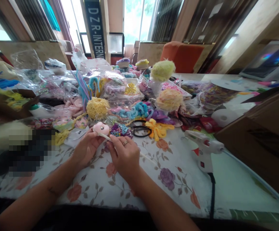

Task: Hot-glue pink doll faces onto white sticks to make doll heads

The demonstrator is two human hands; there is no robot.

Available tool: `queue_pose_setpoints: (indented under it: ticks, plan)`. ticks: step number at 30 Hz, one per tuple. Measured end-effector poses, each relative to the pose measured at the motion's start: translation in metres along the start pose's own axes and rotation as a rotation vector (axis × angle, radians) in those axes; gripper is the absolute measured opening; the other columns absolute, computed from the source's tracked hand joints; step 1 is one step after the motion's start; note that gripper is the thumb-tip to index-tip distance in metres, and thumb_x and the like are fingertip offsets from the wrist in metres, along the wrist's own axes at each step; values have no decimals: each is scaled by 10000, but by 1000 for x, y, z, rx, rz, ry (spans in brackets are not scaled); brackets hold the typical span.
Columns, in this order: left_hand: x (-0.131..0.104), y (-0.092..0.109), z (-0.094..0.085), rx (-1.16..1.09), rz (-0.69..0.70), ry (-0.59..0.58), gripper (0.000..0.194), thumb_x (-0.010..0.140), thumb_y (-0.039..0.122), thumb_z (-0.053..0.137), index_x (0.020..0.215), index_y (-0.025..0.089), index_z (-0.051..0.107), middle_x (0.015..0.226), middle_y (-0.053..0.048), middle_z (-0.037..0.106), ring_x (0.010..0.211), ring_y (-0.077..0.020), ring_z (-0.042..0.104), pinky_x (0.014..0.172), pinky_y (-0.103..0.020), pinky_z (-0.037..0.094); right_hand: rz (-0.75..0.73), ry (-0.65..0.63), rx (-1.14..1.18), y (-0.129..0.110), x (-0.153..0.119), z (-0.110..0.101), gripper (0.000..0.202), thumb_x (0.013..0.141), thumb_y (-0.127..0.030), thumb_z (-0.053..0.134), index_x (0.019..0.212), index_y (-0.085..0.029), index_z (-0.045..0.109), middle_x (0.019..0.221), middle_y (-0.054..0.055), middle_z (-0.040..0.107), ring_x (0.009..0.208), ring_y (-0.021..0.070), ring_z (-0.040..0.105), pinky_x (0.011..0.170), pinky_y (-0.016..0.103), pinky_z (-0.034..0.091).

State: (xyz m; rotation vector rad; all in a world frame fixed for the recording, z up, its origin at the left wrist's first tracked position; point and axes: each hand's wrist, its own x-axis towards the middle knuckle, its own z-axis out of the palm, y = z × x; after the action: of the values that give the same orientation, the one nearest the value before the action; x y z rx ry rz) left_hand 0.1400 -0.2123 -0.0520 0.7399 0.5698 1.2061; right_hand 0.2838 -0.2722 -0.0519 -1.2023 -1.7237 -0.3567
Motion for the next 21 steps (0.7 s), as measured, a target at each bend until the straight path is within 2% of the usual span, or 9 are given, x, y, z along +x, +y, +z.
queue_pose_setpoints:
  ticks: [4, 8, 12, 15, 17, 19, 21]
  plan:
    - [4, -1, -1, 93, 129, 63, 294, 706, 149, 676, 984, 183, 589, 996, -23, 648, 932, -150, 618, 892, -290, 465, -133, 3, -79, -2, 0, -3, 97, 847, -111, 602, 920, -158, 644, 674, 51, 678, 621, 185, 591, 614, 303, 490]
    - [5, -3, -1, 217, 250, 120, 355, 678, 165, 729, 1002, 188, 586, 1010, -16, 630, 939, -145, 608, 868, -266, 462, -216, 14, -129, -4, -1, -5, 157, 840, -96, 599, 979, -165, 622, 656, 35, 669, 575, 168, 570, 590, 298, 479]
    - [8, -3, -3, 213, 283, 141, 353, 674, 158, 737, 993, 199, 594, 990, -6, 644, 943, -142, 617, 862, -255, 475, -239, 37, -165, -4, 0, -9, 203, 833, -103, 607, 1025, -167, 622, 689, 45, 699, 609, 182, 621, 607, 319, 500]
    - [16, 4, -2, 73, 235, 131, 245, 707, 140, 688, 935, 196, 617, 940, 4, 672, 915, -127, 635, 856, -239, 497, -292, 97, -157, -5, 1, -17, 241, 809, -129, 650, 1044, -182, 635, 909, 82, 751, 856, 246, 684, 761, 391, 534]
    - [21, 11, 2, -32, 147, 119, 183, 735, 130, 634, 911, 180, 633, 924, -13, 692, 902, -132, 652, 846, -235, 520, -403, 110, -117, -5, 1, -22, 201, 825, -153, 632, 1011, -223, 656, 1010, 60, 745, 970, 233, 673, 828, 385, 541]
    - [24, 17, 7, -128, 67, 129, 191, 754, 113, 578, 928, 161, 644, 931, -41, 708, 898, -154, 669, 834, -251, 548, -514, 78, -74, -6, -1, -26, 164, 854, -159, 581, 947, -260, 672, 987, 18, 750, 964, 182, 676, 814, 326, 561]
    - [24, 21, 11, -215, -10, 132, 234, 764, 93, 540, 969, 140, 642, 949, -70, 717, 907, -182, 682, 835, -279, 565, -555, 56, -62, -6, -3, -27, 161, 862, -168, 555, 881, -275, 674, 904, -12, 754, 909, 153, 684, 763, 283, 577]
